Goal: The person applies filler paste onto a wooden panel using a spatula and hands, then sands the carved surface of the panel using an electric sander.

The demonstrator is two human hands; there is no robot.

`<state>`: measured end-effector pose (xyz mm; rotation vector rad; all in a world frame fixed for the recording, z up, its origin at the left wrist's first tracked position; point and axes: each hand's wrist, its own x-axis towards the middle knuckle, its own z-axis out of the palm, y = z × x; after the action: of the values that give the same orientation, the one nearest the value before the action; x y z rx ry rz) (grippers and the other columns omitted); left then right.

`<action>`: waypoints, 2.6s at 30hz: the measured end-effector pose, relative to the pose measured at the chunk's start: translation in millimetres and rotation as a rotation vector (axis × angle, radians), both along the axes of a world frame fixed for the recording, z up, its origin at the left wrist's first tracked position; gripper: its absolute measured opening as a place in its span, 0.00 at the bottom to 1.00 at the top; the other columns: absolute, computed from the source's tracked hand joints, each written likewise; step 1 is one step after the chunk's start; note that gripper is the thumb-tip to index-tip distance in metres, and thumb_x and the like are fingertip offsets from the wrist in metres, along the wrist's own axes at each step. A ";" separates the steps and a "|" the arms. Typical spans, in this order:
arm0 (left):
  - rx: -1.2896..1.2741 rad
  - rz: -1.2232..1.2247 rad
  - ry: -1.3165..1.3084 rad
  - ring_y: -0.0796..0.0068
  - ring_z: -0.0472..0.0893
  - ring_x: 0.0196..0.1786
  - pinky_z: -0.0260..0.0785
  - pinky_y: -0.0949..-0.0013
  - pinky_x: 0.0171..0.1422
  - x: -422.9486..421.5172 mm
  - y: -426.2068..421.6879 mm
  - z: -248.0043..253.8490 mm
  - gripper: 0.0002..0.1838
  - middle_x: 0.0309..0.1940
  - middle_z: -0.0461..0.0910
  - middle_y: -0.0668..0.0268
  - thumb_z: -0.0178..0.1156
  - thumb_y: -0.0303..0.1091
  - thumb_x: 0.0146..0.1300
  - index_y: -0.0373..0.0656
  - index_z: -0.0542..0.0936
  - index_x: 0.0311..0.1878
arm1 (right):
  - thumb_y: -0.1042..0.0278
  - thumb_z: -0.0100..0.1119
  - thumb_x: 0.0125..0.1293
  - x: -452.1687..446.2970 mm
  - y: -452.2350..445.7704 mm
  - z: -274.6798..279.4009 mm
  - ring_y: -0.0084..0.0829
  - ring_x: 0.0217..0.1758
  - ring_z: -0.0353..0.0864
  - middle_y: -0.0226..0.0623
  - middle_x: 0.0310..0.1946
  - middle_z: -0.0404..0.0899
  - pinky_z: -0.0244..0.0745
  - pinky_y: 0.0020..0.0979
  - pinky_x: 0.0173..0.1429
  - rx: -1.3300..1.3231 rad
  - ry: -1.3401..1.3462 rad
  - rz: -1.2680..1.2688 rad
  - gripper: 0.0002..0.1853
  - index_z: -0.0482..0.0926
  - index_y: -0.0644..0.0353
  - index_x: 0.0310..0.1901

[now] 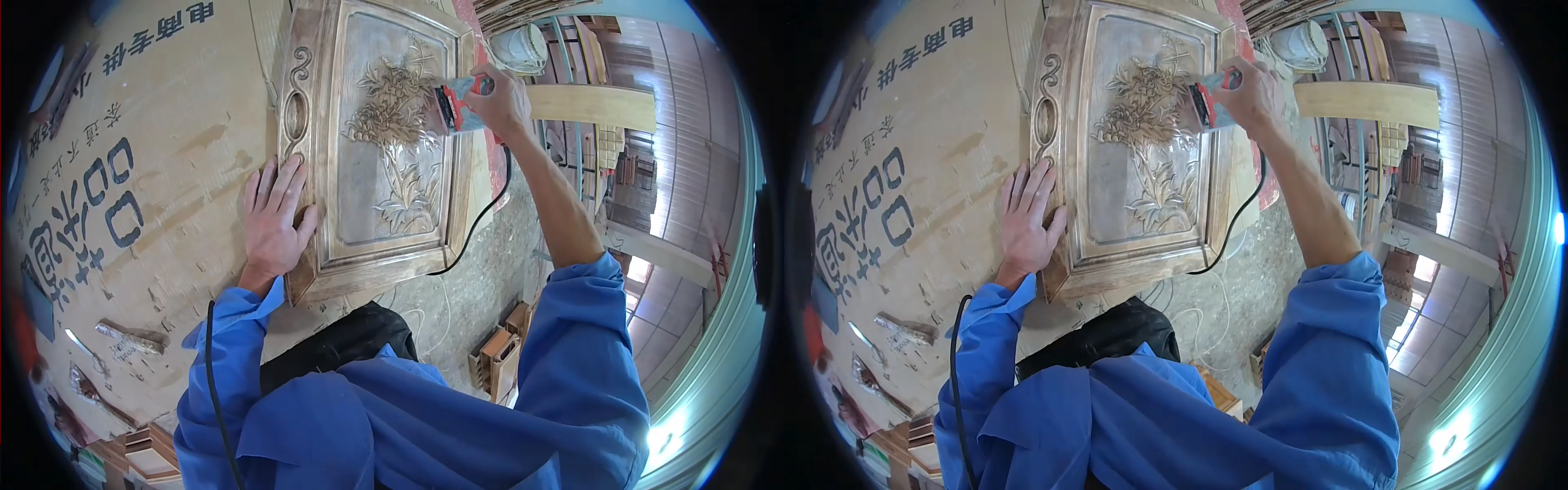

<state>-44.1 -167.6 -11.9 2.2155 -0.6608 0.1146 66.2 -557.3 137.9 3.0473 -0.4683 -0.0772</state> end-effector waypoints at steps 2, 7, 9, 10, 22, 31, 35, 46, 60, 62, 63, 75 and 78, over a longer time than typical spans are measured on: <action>0.012 -0.005 0.007 0.50 0.66 0.81 0.49 0.48 0.86 -1.0 0.3 0.4 0.35 0.79 0.69 0.64 0.66 0.36 0.66 0.44 0.72 0.76 | 0.59 0.71 0.49 7.4 1.2 -2.0 0.43 0.41 0.83 0.38 0.41 0.87 0.79 0.43 0.45 -0.015 -0.043 0.046 0.21 0.87 0.42 0.49; 0.029 -0.016 0.027 0.51 0.65 0.81 0.49 0.48 0.86 -1.8 -1.6 -0.1 0.35 0.79 0.69 0.65 0.66 0.36 0.65 0.44 0.72 0.76 | 0.60 0.71 0.51 40.1 -9.1 -5.6 0.43 0.47 0.83 0.36 0.44 0.86 0.79 0.42 0.49 -0.095 -0.096 0.143 0.21 0.87 0.41 0.50; 0.038 -0.013 0.026 0.51 0.65 0.81 0.49 0.48 0.86 -1.4 1.0 -0.3 0.35 0.79 0.69 0.65 0.66 0.36 0.65 0.44 0.73 0.76 | 0.60 0.71 0.51 47.0 -10.5 -5.1 0.43 0.49 0.82 0.35 0.45 0.85 0.80 0.42 0.50 -0.114 -0.114 0.171 0.20 0.87 0.41 0.50; 0.041 -0.008 0.024 0.51 0.65 0.81 0.49 0.48 0.86 -1.4 2.1 -0.6 0.35 0.79 0.69 0.65 0.66 0.36 0.65 0.44 0.73 0.76 | 0.60 0.71 0.52 50.1 -10.1 -3.3 0.43 0.51 0.82 0.35 0.46 0.85 0.80 0.42 0.51 -0.119 -0.099 0.206 0.21 0.87 0.40 0.50; 0.048 -0.008 0.018 0.52 0.65 0.81 0.50 0.49 0.86 -5.3 -1.7 -3.0 0.35 0.78 0.70 0.64 0.67 0.36 0.64 0.43 0.74 0.75 | 0.59 0.70 0.54 52.6 -2.0 10.2 0.46 0.58 0.78 0.35 0.50 0.82 0.81 0.44 0.55 -0.215 0.042 0.344 0.22 0.87 0.38 0.54; 0.029 -0.003 0.012 0.52 0.65 0.81 0.49 0.49 0.86 2.1 0.8 -1.5 0.35 0.79 0.69 0.63 0.67 0.36 0.63 0.42 0.73 0.75 | 0.58 0.71 0.52 52.2 6.9 16.1 0.47 0.56 0.79 0.36 0.46 0.83 0.80 0.44 0.55 -0.158 0.099 0.186 0.22 0.87 0.43 0.51; 0.029 -0.017 0.043 0.52 0.64 0.82 0.48 0.49 0.87 -7.7 -0.9 -0.5 0.35 0.79 0.69 0.63 0.67 0.37 0.64 0.41 0.73 0.76 | 0.56 0.71 0.51 57.5 -6.9 7.9 0.48 0.55 0.79 0.38 0.47 0.83 0.80 0.45 0.54 -0.146 0.139 0.093 0.21 0.88 0.44 0.50; -0.004 -0.014 0.065 0.53 0.63 0.83 0.46 0.50 0.87 -2.4 2.9 -1.8 0.34 0.80 0.68 0.61 0.65 0.39 0.68 0.41 0.72 0.76 | 0.59 0.70 0.52 91.4 -7.2 -5.5 0.45 0.51 0.78 0.34 0.48 0.83 0.79 0.44 0.54 -0.212 -0.004 0.375 0.22 0.87 0.40 0.52; -0.001 0.008 0.054 0.53 0.64 0.83 0.47 0.50 0.87 -2.1 -1.1 -1.0 0.34 0.80 0.69 0.61 0.65 0.39 0.67 0.41 0.72 0.76 | 0.60 0.70 0.52 109.6 -1.9 -0.3 0.44 0.56 0.78 0.33 0.51 0.83 0.80 0.44 0.55 -0.278 0.052 0.248 0.22 0.87 0.37 0.53; -0.007 0.006 0.059 0.53 0.64 0.82 0.47 0.50 0.87 -1.5 -0.8 -0.4 0.35 0.80 0.69 0.61 0.66 0.39 0.67 0.41 0.73 0.76 | 0.60 0.70 0.51 113.1 -3.6 -2.8 0.45 0.57 0.78 0.34 0.52 0.83 0.79 0.44 0.55 -0.222 0.034 0.237 0.23 0.87 0.37 0.52; -0.007 0.002 0.062 0.53 0.64 0.82 0.48 0.50 0.87 -2.1 0.0 -0.5 0.35 0.80 0.69 0.61 0.66 0.39 0.67 0.41 0.73 0.76 | 0.59 0.70 0.51 112.9 -4.5 -5.5 0.45 0.57 0.78 0.34 0.52 0.83 0.79 0.45 0.56 -0.192 0.026 0.228 0.23 0.87 0.37 0.52; -0.011 0.011 0.053 0.54 0.64 0.82 0.48 0.50 0.86 -2.2 -0.7 -0.5 0.35 0.79 0.69 0.62 0.66 0.40 0.67 0.41 0.73 0.76 | 0.59 0.70 0.53 82.6 45.7 8.9 0.46 0.57 0.79 0.36 0.54 0.83 0.78 0.46 0.56 -0.191 0.075 0.336 0.21 0.87 0.39 0.52; -0.051 0.022 0.040 0.54 0.64 0.82 0.48 0.50 0.86 -2.9 -0.8 -3.1 0.34 0.80 0.69 0.63 0.66 0.40 0.67 0.42 0.73 0.76 | 0.59 0.70 0.53 91.1 49.5 3.2 0.46 0.56 0.79 0.36 0.52 0.83 0.78 0.46 0.56 -0.237 0.031 0.358 0.21 0.87 0.40 0.52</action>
<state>-47.0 -168.4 -15.0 2.1711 -0.6048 0.0975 157.3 -507.8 141.2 2.8373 0.0710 -0.0473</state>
